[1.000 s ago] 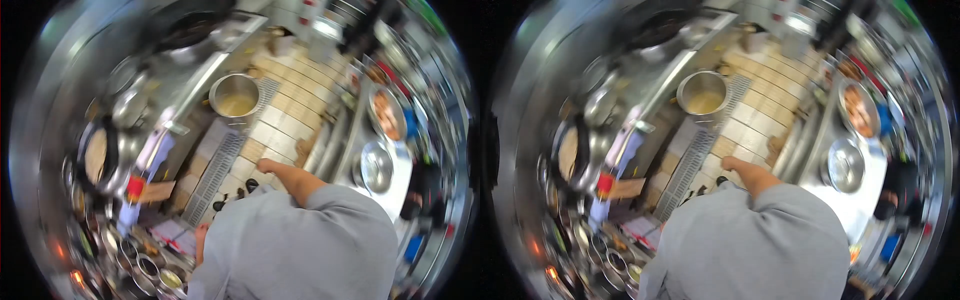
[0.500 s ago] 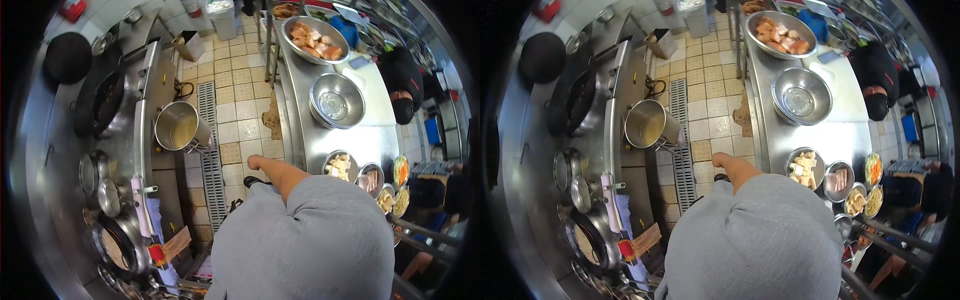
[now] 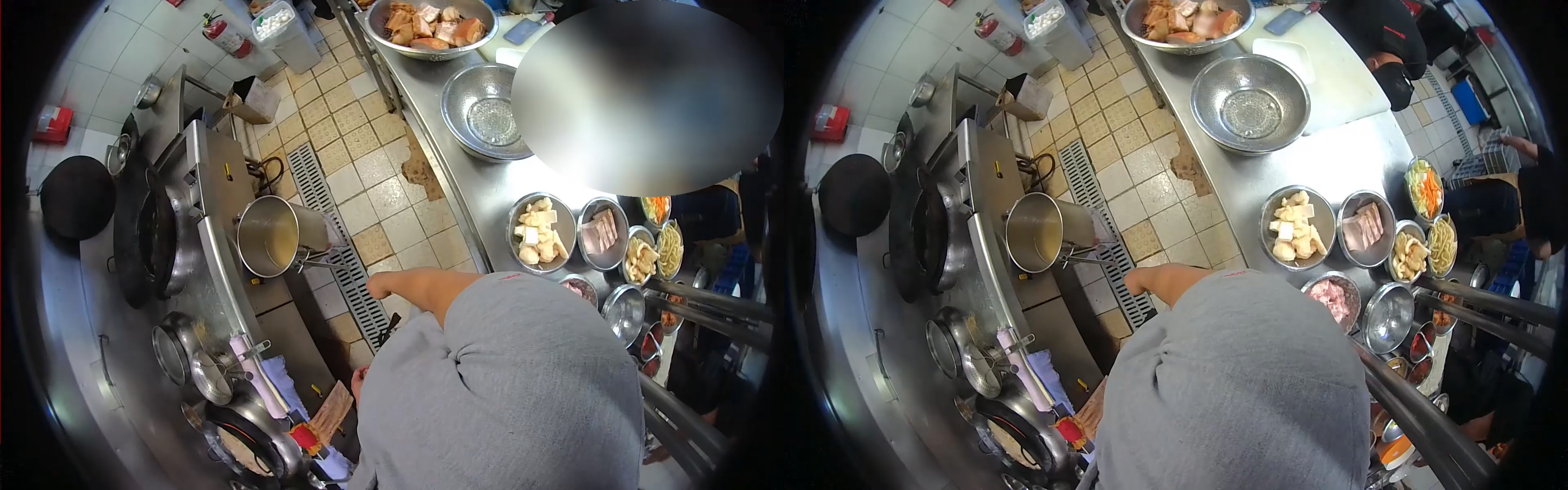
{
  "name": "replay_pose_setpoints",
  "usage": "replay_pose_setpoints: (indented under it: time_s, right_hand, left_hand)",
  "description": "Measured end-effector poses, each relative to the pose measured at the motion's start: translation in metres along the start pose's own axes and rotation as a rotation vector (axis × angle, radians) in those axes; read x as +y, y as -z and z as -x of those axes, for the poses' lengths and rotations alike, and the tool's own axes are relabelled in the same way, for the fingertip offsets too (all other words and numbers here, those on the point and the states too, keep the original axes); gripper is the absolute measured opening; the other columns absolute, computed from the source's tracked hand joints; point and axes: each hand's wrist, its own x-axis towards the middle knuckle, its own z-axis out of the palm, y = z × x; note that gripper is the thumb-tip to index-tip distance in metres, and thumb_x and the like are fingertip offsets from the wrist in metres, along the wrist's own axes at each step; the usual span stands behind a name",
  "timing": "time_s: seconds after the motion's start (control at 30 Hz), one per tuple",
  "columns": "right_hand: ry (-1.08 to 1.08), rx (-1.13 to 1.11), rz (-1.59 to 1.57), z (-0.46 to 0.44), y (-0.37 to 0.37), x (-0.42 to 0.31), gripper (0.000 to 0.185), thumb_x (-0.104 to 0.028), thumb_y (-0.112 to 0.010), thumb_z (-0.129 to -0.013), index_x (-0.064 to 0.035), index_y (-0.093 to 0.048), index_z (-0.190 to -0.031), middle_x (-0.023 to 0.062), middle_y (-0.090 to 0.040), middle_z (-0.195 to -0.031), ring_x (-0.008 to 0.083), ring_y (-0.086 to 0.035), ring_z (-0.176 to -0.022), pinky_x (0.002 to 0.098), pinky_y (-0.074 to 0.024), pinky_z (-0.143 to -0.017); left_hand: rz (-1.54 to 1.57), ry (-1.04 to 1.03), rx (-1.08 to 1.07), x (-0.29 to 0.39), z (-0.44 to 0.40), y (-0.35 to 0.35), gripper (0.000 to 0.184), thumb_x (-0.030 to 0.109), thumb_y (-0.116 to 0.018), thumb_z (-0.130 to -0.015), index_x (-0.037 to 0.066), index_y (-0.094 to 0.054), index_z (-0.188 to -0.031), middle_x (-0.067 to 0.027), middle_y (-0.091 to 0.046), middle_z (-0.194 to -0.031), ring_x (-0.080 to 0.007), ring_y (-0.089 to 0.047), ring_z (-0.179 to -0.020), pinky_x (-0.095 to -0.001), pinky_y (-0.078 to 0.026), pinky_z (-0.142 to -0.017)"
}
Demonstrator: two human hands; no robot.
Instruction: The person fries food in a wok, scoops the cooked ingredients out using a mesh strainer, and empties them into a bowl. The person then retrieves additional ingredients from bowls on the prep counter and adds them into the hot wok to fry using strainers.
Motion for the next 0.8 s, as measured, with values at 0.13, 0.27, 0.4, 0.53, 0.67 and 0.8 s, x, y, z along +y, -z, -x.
replay_pose_setpoints:
  time_s: [0.13,0.27,0.4,0.53,0.67,0.8]
  right_hand:
    - [0.065,0.041,0.074,0.010,0.010,0.011,0.019,-0.010,-0.049,-0.062,-0.0008,-0.062,-0.073,0.0167,-0.059,-0.080,0.0286,-0.057,-0.073,0.0375,-0.0443,-0.064]
    - [-0.417,0.113,-0.308,0.042,0.008,0.048,0.018,-0.005,-0.052,-0.061,-0.0030,-0.063,-0.076,0.0162,-0.058,-0.088,0.0269,-0.058,-0.078,0.0373,-0.0451,-0.065]
    - [-0.597,0.056,-0.444,0.073,0.015,0.060,0.018,-0.006,-0.055,-0.060,-0.0034,-0.063,-0.075,0.0147,-0.059,-0.084,0.0252,-0.058,-0.074,0.0372,-0.0455,-0.063]
    - [-0.114,0.108,0.064,0.032,-0.019,0.098,0.014,-0.010,-0.055,-0.053,-0.0038,-0.061,-0.063,0.0146,-0.059,-0.067,0.0268,-0.056,-0.059,0.0374,-0.0444,-0.053]
    - [0.142,-0.226,0.367,0.033,-0.012,0.114,0.017,-0.014,-0.048,-0.064,-0.0002,-0.057,-0.060,0.0143,-0.057,-0.058,0.0244,-0.055,-0.051,0.0354,-0.0440,-0.048]
    - [-0.479,-0.376,-0.052,0.021,-0.006,0.115,0.023,-0.017,-0.039,-0.077,-0.0008,-0.056,-0.075,0.0123,-0.057,-0.066,0.0203,-0.052,-0.049,0.0333,-0.0410,-0.042]
  left_hand:
    - [0.008,0.021,0.062,-0.003,0.018,0.026,0.028,0.037,-0.042,-0.077,0.010,-0.049,-0.073,-0.0030,-0.047,-0.056,-0.0152,-0.044,-0.045,-0.0297,-0.036,-0.042]
    - [0.146,0.031,0.516,-0.049,0.046,0.107,0.028,0.035,-0.043,-0.078,0.008,-0.051,-0.076,-0.0048,-0.050,-0.060,-0.0155,-0.046,-0.049,-0.0288,-0.038,-0.046]
    - [0.116,0.046,0.484,-0.062,0.033,0.092,0.029,0.032,-0.043,-0.078,0.005,-0.054,-0.079,-0.0066,-0.053,-0.064,-0.0158,-0.049,-0.053,-0.0280,-0.040,-0.050]
    - [-0.125,-0.083,-0.082,0.021,-0.006,-0.066,0.030,0.030,-0.044,-0.078,0.003,-0.057,-0.081,-0.0084,-0.056,-0.068,-0.0162,-0.052,-0.057,-0.0272,-0.042,-0.054]
    - [0.300,0.142,-0.001,0.036,-0.005,-0.111,0.024,0.024,-0.045,-0.078,0.006,-0.057,-0.088,-0.0067,-0.058,-0.072,-0.0125,-0.054,-0.060,-0.0243,-0.043,-0.056]
    - [0.400,0.197,0.127,0.016,0.018,-0.126,0.025,0.023,-0.043,-0.078,0.007,-0.055,-0.093,-0.0078,-0.059,-0.074,-0.0164,-0.056,-0.063,-0.0291,-0.045,-0.060]
